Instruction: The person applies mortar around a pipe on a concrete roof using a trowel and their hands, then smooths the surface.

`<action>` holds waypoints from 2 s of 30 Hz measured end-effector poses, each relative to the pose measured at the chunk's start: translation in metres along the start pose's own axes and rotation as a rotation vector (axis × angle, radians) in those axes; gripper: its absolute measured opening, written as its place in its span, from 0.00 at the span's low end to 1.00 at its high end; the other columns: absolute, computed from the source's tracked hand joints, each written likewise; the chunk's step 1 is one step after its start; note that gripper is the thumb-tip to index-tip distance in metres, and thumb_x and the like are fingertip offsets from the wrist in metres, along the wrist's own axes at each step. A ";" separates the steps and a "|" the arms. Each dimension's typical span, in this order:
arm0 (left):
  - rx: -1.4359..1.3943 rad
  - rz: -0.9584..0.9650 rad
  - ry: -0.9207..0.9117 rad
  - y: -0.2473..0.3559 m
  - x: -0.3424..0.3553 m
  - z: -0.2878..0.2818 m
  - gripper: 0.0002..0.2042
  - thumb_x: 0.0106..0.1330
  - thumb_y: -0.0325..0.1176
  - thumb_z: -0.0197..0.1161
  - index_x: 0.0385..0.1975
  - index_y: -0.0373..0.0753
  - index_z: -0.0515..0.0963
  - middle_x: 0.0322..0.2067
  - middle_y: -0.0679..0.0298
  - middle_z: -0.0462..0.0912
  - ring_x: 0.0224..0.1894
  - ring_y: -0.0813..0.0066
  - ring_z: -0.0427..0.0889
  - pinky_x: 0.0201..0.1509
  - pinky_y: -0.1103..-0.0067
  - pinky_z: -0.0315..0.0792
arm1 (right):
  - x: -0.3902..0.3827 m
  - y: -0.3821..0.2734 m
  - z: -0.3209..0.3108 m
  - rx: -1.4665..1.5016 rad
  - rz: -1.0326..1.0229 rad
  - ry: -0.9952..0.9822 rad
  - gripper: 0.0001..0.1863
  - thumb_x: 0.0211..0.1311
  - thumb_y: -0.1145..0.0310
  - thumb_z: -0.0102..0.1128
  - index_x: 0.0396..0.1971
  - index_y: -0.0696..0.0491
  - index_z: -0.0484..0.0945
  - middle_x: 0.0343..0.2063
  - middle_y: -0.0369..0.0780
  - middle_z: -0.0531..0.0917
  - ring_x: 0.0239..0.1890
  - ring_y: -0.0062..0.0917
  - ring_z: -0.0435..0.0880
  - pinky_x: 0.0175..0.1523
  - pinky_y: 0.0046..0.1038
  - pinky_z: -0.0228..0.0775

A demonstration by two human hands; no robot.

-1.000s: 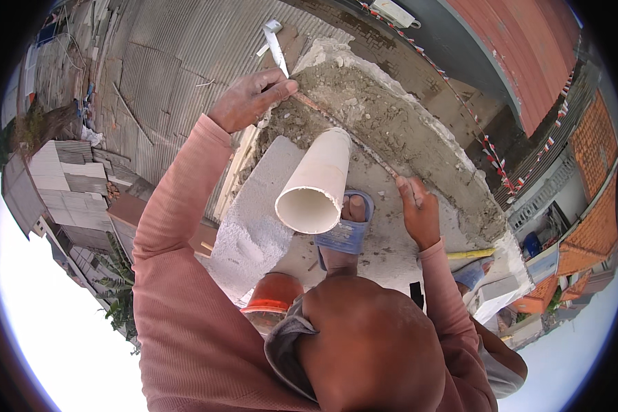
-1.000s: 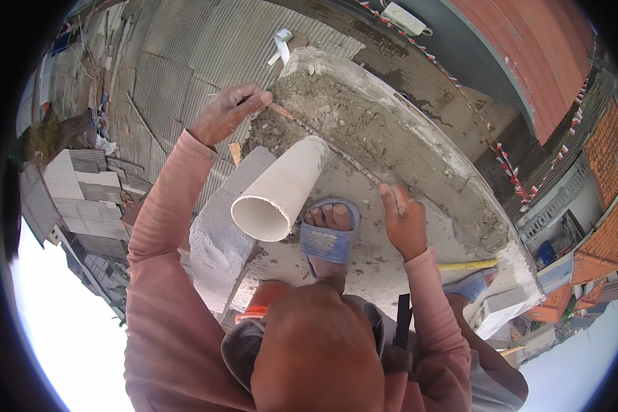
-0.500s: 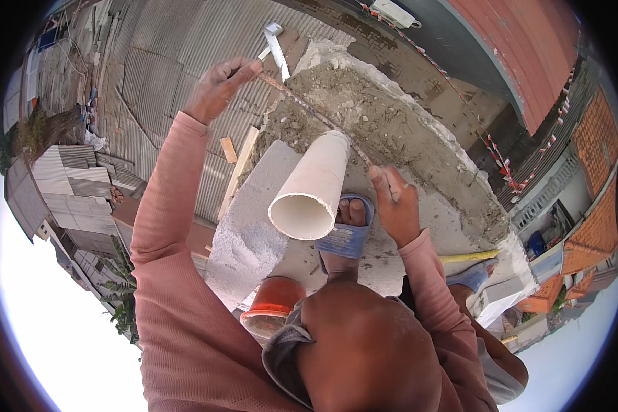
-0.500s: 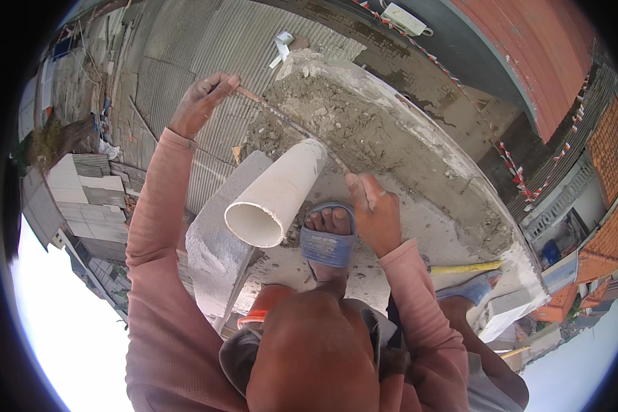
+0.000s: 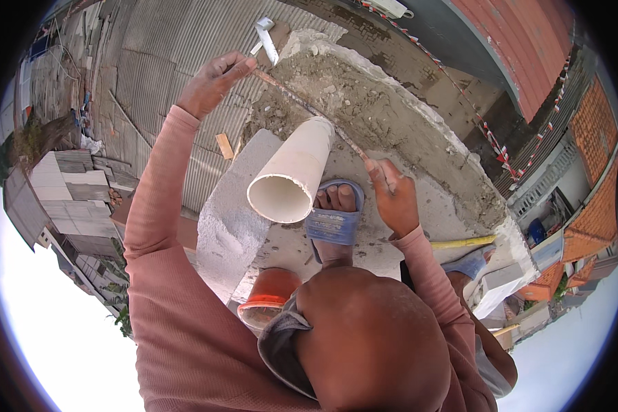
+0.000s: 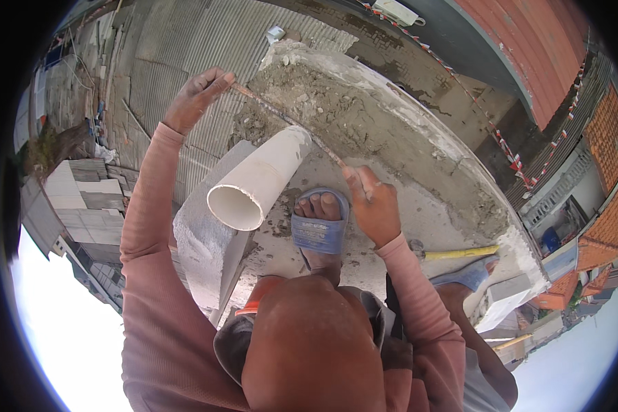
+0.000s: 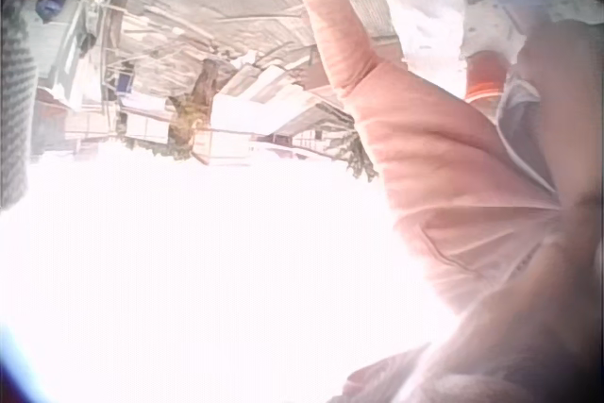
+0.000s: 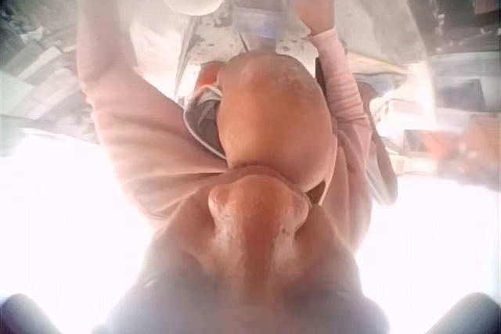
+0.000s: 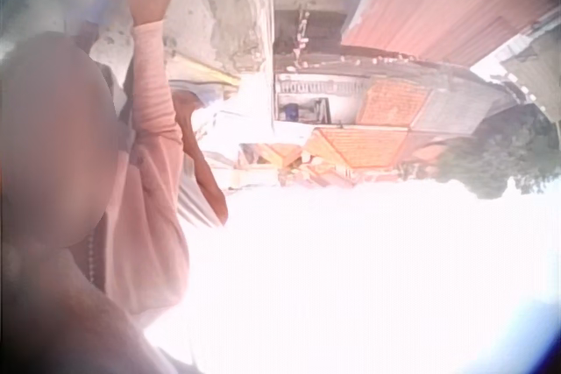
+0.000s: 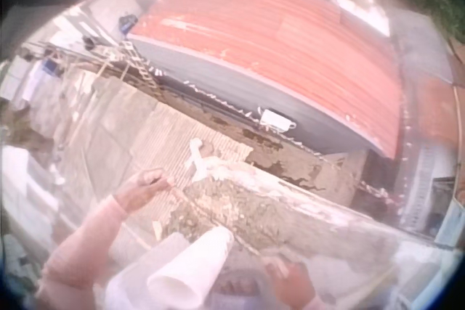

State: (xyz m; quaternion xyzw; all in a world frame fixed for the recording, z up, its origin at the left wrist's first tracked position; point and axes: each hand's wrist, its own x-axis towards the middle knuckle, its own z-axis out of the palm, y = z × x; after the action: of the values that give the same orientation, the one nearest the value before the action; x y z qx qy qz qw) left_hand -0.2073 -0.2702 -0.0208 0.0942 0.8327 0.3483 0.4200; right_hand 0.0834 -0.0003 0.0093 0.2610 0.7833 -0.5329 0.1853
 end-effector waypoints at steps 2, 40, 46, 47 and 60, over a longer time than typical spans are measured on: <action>0.103 0.091 0.003 0.006 -0.010 -0.009 0.24 0.72 0.59 0.58 0.34 0.41 0.81 0.24 0.71 0.70 0.29 0.80 0.64 0.36 0.77 0.63 | 0.010 -0.003 0.000 0.007 -0.039 -0.012 0.15 0.76 0.59 0.53 0.37 0.56 0.79 0.22 0.49 0.77 0.25 0.45 0.79 0.32 0.37 0.69; 0.204 0.056 -0.094 0.020 -0.011 0.031 0.23 0.73 0.55 0.58 0.30 0.37 0.79 0.25 0.72 0.69 0.31 0.80 0.66 0.37 0.80 0.63 | -0.002 0.027 -0.022 0.036 -0.018 -0.073 0.18 0.76 0.56 0.54 0.36 0.58 0.78 0.22 0.48 0.78 0.22 0.36 0.71 0.33 0.31 0.68; 0.094 0.029 0.114 -0.003 -0.010 -0.011 0.24 0.72 0.55 0.58 0.32 0.37 0.81 0.27 0.69 0.74 0.32 0.78 0.70 0.41 0.79 0.66 | 0.020 -0.001 0.004 0.058 0.036 -0.124 0.19 0.76 0.55 0.53 0.38 0.57 0.81 0.21 0.44 0.78 0.24 0.28 0.72 0.35 0.30 0.69; 0.121 0.069 0.177 -0.005 -0.009 -0.017 0.23 0.72 0.55 0.58 0.33 0.37 0.81 0.27 0.69 0.75 0.33 0.77 0.71 0.42 0.79 0.67 | 0.026 -0.005 0.007 0.040 0.040 -0.132 0.19 0.76 0.55 0.53 0.39 0.57 0.81 0.21 0.42 0.78 0.24 0.23 0.73 0.35 0.30 0.70; 0.198 0.281 0.087 0.018 -0.016 0.020 0.23 0.72 0.53 0.59 0.30 0.36 0.80 0.21 0.67 0.69 0.26 0.76 0.67 0.30 0.75 0.65 | -0.009 0.022 -0.016 0.076 0.003 -0.082 0.20 0.76 0.55 0.52 0.35 0.59 0.79 0.22 0.42 0.76 0.27 0.26 0.75 0.37 0.30 0.70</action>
State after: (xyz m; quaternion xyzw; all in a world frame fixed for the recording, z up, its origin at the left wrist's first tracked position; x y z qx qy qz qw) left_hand -0.1842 -0.2535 -0.0068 0.2354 0.8591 0.3235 0.3193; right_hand 0.1031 0.0193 0.0041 0.2469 0.7539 -0.5722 0.2079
